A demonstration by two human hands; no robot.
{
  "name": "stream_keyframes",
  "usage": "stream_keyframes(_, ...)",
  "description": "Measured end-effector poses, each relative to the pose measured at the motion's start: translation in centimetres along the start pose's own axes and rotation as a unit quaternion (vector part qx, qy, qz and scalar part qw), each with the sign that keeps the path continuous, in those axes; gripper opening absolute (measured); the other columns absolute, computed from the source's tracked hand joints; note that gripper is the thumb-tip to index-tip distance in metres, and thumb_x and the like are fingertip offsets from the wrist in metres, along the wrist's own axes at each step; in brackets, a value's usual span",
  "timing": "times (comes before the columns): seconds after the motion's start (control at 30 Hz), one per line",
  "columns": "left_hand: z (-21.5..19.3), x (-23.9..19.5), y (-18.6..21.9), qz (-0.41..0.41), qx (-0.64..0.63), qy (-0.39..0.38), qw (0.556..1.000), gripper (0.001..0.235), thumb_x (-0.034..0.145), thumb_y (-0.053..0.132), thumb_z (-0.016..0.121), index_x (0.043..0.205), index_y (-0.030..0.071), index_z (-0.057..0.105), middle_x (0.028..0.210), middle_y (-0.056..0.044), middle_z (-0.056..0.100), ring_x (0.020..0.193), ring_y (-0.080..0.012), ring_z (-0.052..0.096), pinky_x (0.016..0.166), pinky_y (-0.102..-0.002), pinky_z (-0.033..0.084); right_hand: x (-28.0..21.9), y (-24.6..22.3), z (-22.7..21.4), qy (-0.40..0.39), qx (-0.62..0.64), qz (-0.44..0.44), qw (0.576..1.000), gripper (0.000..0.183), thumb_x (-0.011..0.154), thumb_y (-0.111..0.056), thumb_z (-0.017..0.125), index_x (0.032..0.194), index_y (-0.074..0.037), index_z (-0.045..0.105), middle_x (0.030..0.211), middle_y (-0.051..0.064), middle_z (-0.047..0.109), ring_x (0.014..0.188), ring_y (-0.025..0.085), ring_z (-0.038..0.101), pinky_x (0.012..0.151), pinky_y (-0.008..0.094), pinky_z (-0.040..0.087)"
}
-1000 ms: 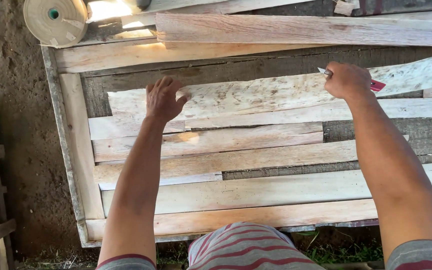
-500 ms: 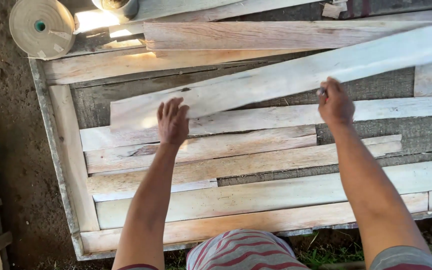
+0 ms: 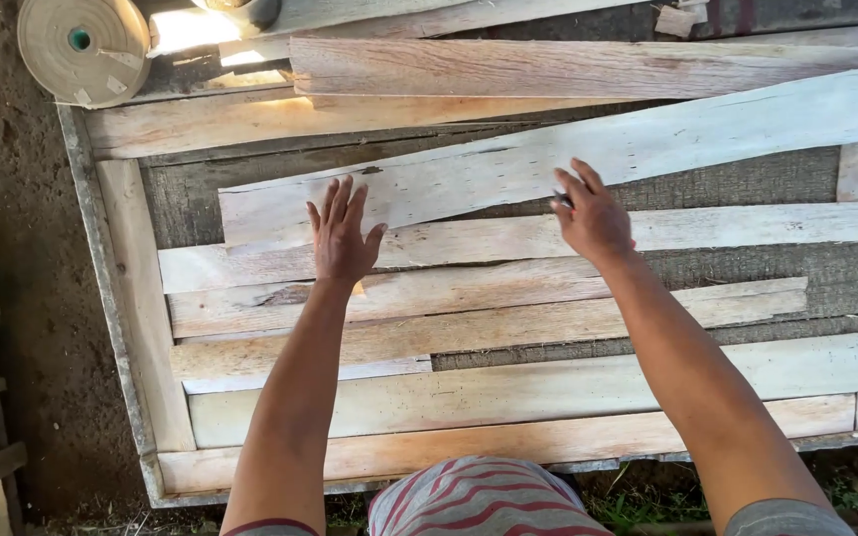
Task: Trimming thin wood strips or veneers using a utility knife on a wooden workbench
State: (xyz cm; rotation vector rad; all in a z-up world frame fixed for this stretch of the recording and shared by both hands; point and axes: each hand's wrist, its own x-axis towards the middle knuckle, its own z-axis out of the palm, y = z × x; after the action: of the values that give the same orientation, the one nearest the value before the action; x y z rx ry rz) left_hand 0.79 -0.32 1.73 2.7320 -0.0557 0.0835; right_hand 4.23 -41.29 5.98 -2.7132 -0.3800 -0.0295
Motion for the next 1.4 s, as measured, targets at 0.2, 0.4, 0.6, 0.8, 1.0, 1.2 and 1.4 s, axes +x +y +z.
stream_keyframes(0.2, -4.4, 4.2, 4.2, -0.077, 0.109, -0.203, 0.97, 0.09, 0.095, 0.059, 0.06, 0.167, 0.031, 0.015, 0.175, 0.003, 0.004, 0.159, -0.0287, -0.01, 0.114, -0.083, 0.003, 3.8, -7.9, -2.1, -0.147, 0.021, 0.016, 0.989, 0.06, 0.105, -0.025, 0.058, 0.162, -0.02, 0.039, 0.169, 0.016, 0.024, 0.098, 0.051, 0.07, 0.08, 0.056, 0.063)
stream_keyframes(0.4, -4.6, 5.3, 4.1, -0.101, 0.112, -0.288, 0.946, 0.09, 0.096, 0.065, 0.05, 0.166, 0.036, 0.001, 0.173, 0.011, -0.011, 0.159, -0.0257, -0.016, 0.115, -0.083, 0.006, 7.1, -10.0, -1.9, -0.297, -0.045, 0.094, 0.949, 0.065, 0.109, -0.044, 0.041, 0.167, -0.026, 0.017, 0.173, 0.012, -0.003, 0.104, 0.054, 0.069, 0.092, 0.061, 0.059)
stream_keyframes(0.6, -4.7, 5.2, 3.9, -0.091, 0.109, -0.276, 0.951, 0.089, 0.098, 0.062, 0.053, 0.167, 0.034, 0.003, 0.174, 0.01, -0.007, 0.159, -0.0263, -0.012, 0.115, -0.083, 0.008, 7.3, -9.8, -0.9, -0.307, -0.054, 0.109, 0.944, 0.068, 0.108, -0.042, 0.044, 0.168, -0.028, 0.014, 0.172, 0.013, -0.007, 0.104, 0.06, 0.066, 0.094, 0.064, 0.057)
stream_keyframes(0.8, -3.5, 5.2, 2.3, -0.074, 0.091, -0.239, 0.964, 0.092, 0.092, 0.059, 0.065, 0.166, 0.036, 0.015, 0.174, 0.013, 0.008, 0.16, -0.0259, 0.001, 0.113, -0.085, 0.011, 6.9, -10.9, -1.4, -0.282, -0.052, 0.109, 0.952, 0.068, 0.108, -0.038, 0.047, 0.168, -0.028, 0.016, 0.172, 0.012, -0.006, 0.099, 0.059, 0.068, 0.089, 0.065, 0.059)
stream_keyframes(1.0, -3.6, 4.7, -0.3, -0.042, 0.05, -0.248, 0.967, 0.101, 0.084, 0.054, 0.077, 0.165, 0.029, 0.021, 0.173, 0.008, 0.018, 0.16, -0.0245, 0.01, 0.116, -0.081, 0.014, 6.8, -10.2, -0.6, -0.254, -0.05, 0.095, 0.961, 0.069, 0.107, -0.037, 0.051, 0.167, -0.024, 0.021, 0.172, 0.012, 0.0, 0.095, 0.062, 0.067, 0.085, 0.067, 0.058)
stream_keyframes(1.2, -4.1, 4.7, 0.9, -0.019, 0.123, -0.242, 0.962, 0.107, 0.077, 0.059, 0.079, 0.164, 0.028, 0.025, 0.173, 0.004, 0.015, 0.16, -0.0257, 0.003, 0.113, -0.086, -0.001, 6.0, -8.3, -1.1, -0.216, -0.076, 0.07, 0.971, 0.063, 0.109, -0.04, 0.048, 0.165, -0.018, 0.027, 0.172, 0.007, 0.015, 0.089, 0.055, 0.071, 0.079, 0.061, 0.062)
stream_keyframes(1.4, -2.9, 6.1, -1.3, -0.01, 0.078, -0.216, 0.973, 0.09, 0.087, 0.049, 0.075, 0.162, 0.03, 0.03, 0.17, 0.007, 0.027, 0.159, -0.0259, 0.013, 0.114, -0.085, 0.001, 7.3, -7.8, -4.0, -0.266, -0.102, 0.04, 0.958, 0.114, 0.076, -0.063, 0.076, 0.167, -0.026, 0.018, 0.173, 0.01, 0.004, 0.099, 0.056, 0.07, 0.085, 0.064, 0.062)
